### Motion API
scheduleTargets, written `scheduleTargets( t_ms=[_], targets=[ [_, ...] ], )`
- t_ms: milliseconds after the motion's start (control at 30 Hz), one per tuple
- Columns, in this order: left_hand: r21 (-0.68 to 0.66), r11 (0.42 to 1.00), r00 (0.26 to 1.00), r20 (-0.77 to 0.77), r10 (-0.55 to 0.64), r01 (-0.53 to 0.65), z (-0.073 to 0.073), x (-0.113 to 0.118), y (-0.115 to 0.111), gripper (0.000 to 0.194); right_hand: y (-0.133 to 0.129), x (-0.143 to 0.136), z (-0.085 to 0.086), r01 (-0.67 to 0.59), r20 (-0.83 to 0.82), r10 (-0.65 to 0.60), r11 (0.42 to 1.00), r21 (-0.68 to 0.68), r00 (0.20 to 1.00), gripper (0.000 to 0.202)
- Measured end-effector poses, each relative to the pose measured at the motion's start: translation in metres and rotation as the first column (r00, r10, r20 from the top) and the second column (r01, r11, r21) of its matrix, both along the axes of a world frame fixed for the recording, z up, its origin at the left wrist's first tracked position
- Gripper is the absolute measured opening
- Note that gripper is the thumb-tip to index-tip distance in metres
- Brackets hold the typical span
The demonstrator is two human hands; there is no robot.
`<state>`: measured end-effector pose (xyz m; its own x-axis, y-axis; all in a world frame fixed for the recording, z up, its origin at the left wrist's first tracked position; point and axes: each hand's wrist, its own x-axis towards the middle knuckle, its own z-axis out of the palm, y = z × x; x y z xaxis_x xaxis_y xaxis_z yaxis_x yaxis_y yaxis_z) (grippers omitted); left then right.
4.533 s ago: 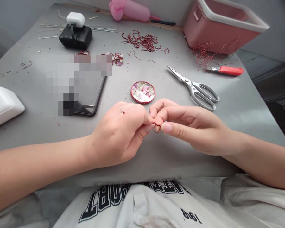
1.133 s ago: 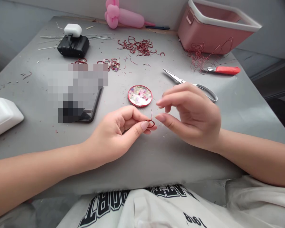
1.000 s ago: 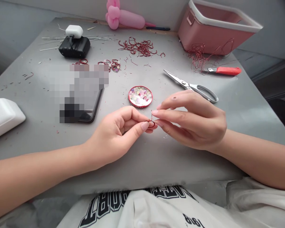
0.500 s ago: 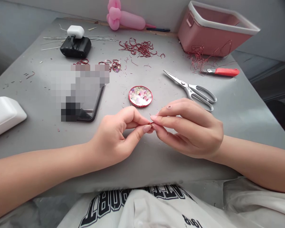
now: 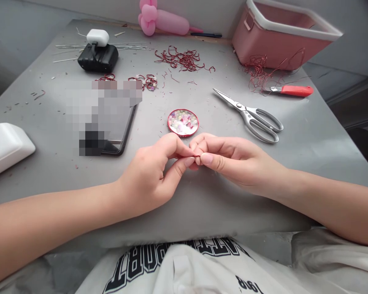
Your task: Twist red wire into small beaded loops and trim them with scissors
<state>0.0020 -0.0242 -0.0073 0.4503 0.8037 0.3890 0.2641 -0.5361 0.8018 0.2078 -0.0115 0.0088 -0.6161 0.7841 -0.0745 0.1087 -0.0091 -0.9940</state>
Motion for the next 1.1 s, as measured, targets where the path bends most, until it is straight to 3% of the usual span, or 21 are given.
scheduleTargets(
  t_ms=[100, 233, 300, 467, 567, 733, 933, 1100],
  targets=[
    [-0.126, 0.992, 0.998, 0.061, 0.021, -0.013, 0.000, -0.001, 0.001, 0.004, 0.000, 0.001, 0.001, 0.043, 0.055, -0.055, 0.979, 0.198, 0.997, 0.017],
    [-0.177, 0.984, 0.999, 0.050, 0.003, 0.005, -0.001, 0.000, -0.001, 0.005, -0.001, 0.003, -0.001, 0.000, 0.148, -0.089, 0.856, 0.518, 0.985, 0.015],
    [-0.126, 0.992, 1.000, 0.015, 0.006, -0.004, 0.000, 0.000, -0.002, 0.005, -0.002, 0.004, -0.003, -0.023, 0.193, -0.145, 0.743, 0.669, 0.970, 0.015],
    [-0.131, 0.991, 0.999, -0.040, 0.016, -0.021, 0.001, 0.000, -0.004, 0.006, -0.005, 0.003, -0.008, -0.060, 0.186, -0.327, 0.358, 0.932, 0.927, 0.013],
    [-0.160, 0.987, 0.999, -0.048, 0.011, -0.019, 0.001, -0.001, -0.004, 0.006, -0.006, 0.002, -0.010, -0.078, 0.159, -0.383, 0.218, 0.973, 0.910, 0.015],
    [-0.184, 0.983, 1.000, 0.013, -0.008, 0.011, -0.002, 0.000, -0.002, 0.003, -0.006, 0.001, -0.011, -0.111, 0.161, -0.387, 0.148, 0.983, 0.908, 0.019],
    [-0.282, 0.958, 0.992, 0.125, -0.013, 0.048, -0.002, 0.002, 0.000, 0.002, -0.005, 0.003, -0.012, 0.005, 0.085, -0.422, 0.208, 0.978, 0.902, 0.014],
    [-0.326, 0.944, 0.984, 0.175, 0.004, 0.054, -0.001, 0.002, 0.000, 0.004, -0.007, 0.003, -0.009, -0.002, 0.108, -0.451, 0.228, 0.974, 0.886, 0.013]
  ],
)
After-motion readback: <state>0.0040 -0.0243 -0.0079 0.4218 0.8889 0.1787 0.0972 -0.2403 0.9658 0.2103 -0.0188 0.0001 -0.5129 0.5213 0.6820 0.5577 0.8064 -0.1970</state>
